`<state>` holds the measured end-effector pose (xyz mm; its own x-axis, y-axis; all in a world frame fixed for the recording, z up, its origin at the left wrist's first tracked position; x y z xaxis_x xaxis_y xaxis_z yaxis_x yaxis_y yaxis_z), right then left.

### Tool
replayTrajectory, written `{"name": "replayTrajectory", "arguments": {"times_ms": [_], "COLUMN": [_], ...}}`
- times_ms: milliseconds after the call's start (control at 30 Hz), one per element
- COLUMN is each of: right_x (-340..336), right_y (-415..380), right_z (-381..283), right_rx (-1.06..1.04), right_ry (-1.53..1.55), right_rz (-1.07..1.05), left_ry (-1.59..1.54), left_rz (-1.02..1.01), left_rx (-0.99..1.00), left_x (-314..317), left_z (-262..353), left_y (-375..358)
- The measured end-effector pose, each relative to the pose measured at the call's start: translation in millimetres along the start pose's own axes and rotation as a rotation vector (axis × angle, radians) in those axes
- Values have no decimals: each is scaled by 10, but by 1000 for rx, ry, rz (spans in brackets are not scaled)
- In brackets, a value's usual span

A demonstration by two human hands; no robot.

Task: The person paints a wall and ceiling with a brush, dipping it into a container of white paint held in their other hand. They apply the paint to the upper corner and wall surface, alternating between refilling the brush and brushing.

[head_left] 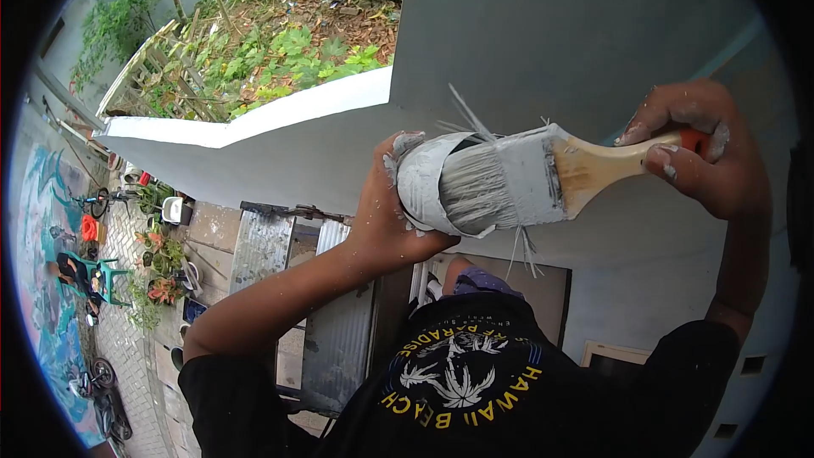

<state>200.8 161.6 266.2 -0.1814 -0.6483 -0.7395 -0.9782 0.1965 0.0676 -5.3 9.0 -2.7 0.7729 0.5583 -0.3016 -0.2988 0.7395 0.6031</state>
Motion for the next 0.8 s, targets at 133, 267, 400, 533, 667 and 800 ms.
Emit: {"name": "replayTrajectory", "arguments": {"times_ms": [133, 267, 400, 533, 667, 800], "right_x": [-132, -117, -122, -161, -258, -587], "right_y": [-105, -227, -259, -301, -525, -833], "right_z": [142, 416, 459, 426, 375, 228], "right_rx": [284, 264, 257, 232, 124, 39], "right_ry": [155, 315, 339, 403, 348, 337], "right_rz": [110, 179, 214, 255, 464, 842], "left_ry": [-39, 46, -19, 62, -154, -2], "left_rz": [-41, -41, -24, -36, -9, -253], "left_rx": [-75, -58, -54, -76, -103, 124], "left_x": [-34, -52, -20, -67, 41, -98], "left_z": [10, 59, -6, 32, -104, 96], "left_y": [45, 72, 56, 44, -18, 408]}}
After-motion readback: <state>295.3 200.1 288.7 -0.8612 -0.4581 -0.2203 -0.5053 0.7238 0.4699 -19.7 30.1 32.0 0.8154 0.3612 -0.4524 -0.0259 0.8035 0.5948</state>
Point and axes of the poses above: each hand's wrist, its own y-axis towards the middle knuckle, its own x-axis out of the palm, z = x × y, the point moved 2 cm from there along y, towards the middle knuckle, and after that the axes turned 11 degrees about y, right-handed, at the moved point
